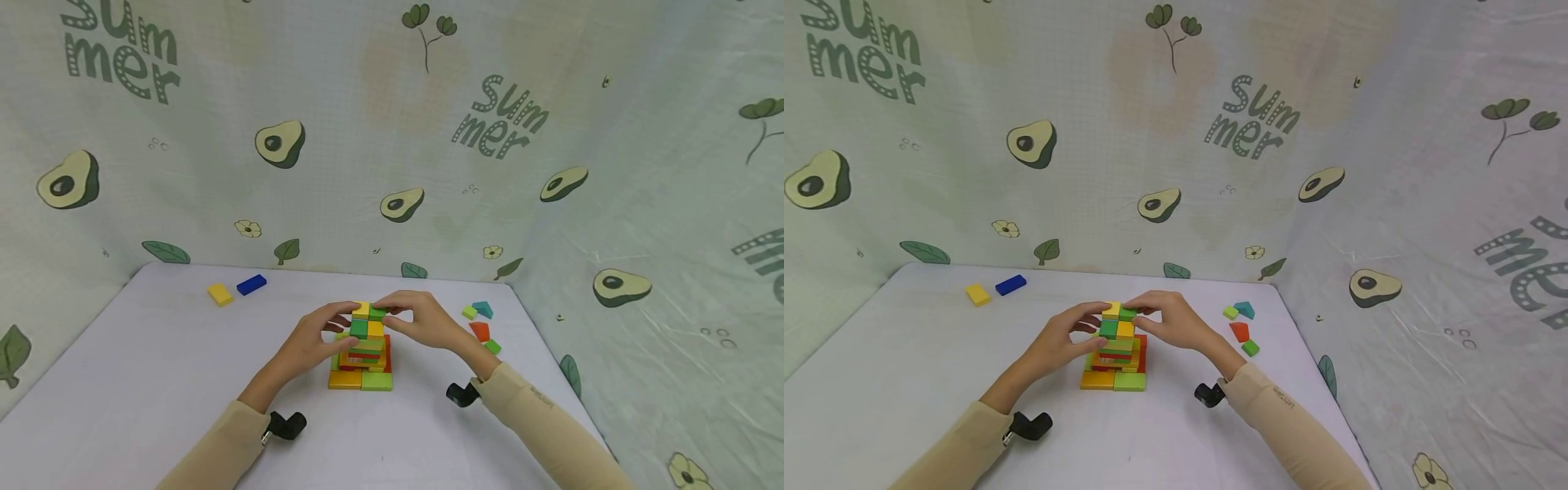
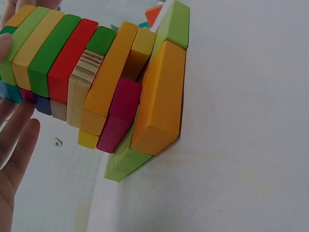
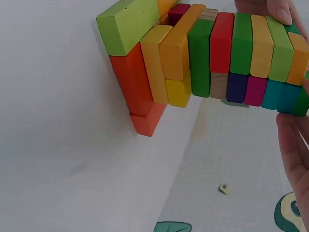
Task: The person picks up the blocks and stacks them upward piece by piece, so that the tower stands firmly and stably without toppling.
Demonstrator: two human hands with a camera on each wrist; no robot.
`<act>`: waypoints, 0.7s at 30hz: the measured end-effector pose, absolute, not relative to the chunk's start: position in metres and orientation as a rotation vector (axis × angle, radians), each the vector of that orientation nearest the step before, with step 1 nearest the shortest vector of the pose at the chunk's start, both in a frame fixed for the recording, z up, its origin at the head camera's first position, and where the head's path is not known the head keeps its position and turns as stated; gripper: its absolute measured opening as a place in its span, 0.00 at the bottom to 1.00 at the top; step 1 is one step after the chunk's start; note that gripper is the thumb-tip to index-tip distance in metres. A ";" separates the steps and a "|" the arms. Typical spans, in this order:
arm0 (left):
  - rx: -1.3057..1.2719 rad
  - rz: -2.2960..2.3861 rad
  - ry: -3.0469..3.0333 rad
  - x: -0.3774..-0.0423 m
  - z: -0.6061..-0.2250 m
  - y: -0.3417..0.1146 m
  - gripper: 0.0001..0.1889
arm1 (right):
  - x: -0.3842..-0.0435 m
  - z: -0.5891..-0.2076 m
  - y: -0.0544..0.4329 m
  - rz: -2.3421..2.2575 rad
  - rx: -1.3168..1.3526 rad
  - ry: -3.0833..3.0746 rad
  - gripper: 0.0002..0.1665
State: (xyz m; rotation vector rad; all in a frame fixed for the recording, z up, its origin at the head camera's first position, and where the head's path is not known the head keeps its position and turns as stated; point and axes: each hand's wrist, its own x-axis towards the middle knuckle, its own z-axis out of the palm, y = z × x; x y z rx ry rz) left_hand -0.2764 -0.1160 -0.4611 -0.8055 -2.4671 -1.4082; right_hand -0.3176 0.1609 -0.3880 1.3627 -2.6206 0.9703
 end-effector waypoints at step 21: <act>-0.780 -1.437 -2.485 -0.276 -0.460 -0.116 0.35 | -0.354 -0.418 0.254 0.839 0.911 -2.727 0.25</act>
